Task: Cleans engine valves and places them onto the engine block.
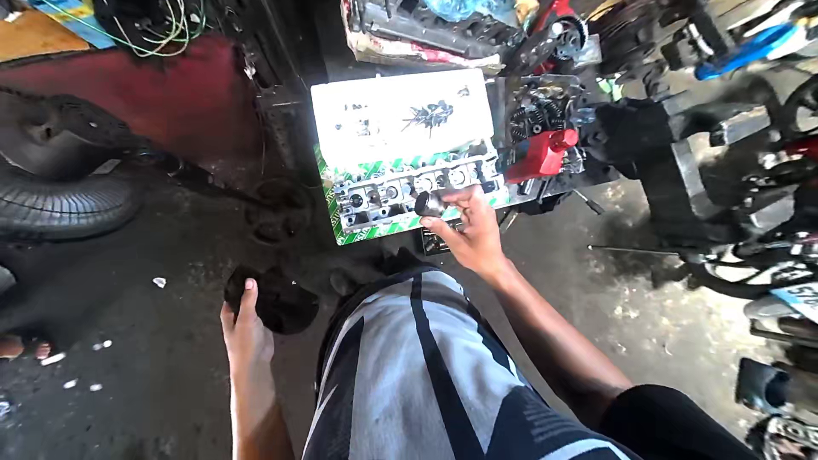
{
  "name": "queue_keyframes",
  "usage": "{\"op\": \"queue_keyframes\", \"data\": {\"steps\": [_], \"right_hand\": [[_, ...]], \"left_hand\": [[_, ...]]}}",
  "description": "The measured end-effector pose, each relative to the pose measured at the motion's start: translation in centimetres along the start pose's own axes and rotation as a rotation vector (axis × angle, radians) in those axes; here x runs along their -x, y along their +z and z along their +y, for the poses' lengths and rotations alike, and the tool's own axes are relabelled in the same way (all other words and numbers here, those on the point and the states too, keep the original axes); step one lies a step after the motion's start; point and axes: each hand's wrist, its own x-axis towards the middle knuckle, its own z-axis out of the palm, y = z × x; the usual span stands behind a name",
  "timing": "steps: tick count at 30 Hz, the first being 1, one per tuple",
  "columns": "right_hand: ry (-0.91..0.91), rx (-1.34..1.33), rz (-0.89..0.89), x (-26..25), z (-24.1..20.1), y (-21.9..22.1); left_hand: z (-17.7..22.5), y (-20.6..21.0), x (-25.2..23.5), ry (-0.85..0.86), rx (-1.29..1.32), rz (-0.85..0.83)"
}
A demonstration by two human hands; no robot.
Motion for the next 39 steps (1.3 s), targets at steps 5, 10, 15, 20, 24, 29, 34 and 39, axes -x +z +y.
{"op": "queue_keyframes", "data": {"steps": [5, 10, 15, 20, 24, 29, 34, 39], "right_hand": [[-0.050, 0.038, -0.053, -1.0, -0.7, 0.5], [0.206, -0.273, -0.065, -0.7, 1.1, 0.7], [0.456, -0.246, -0.135, -1.0, 5.4, -3.0], [0.239, 0.489, -0.258, -2.7, 10.9, -4.7], [0.200, 0.563, -0.439, -3.7, 15.8, -4.1], [0.120, 0.715, -0.579, -4.2, 18.0, -3.6], [0.060, 0.785, -0.593, -4.4, 19.1, -3.9], [0.062, 0.799, -0.641, -4.7, 19.4, -3.7]], "left_hand": [[-0.7, 0.7, 0.3, -0.012, 0.022, 0.008], [-1.0, 0.6, 0.2, 0.030, 0.016, -0.044], [-1.7, -0.8, 0.0, 0.027, 0.009, 0.000], [-2.5, -2.0, -0.3, 0.009, -0.004, 0.032], [-2.2, -2.0, -0.1, 0.063, -0.060, -0.008], [-2.2, -2.0, 0.5, 0.066, -0.069, 0.020], [-2.8, -1.4, 1.1, 0.049, -0.079, 0.048], [-2.7, -0.5, 1.4, 0.051, -0.084, 0.049]]}}
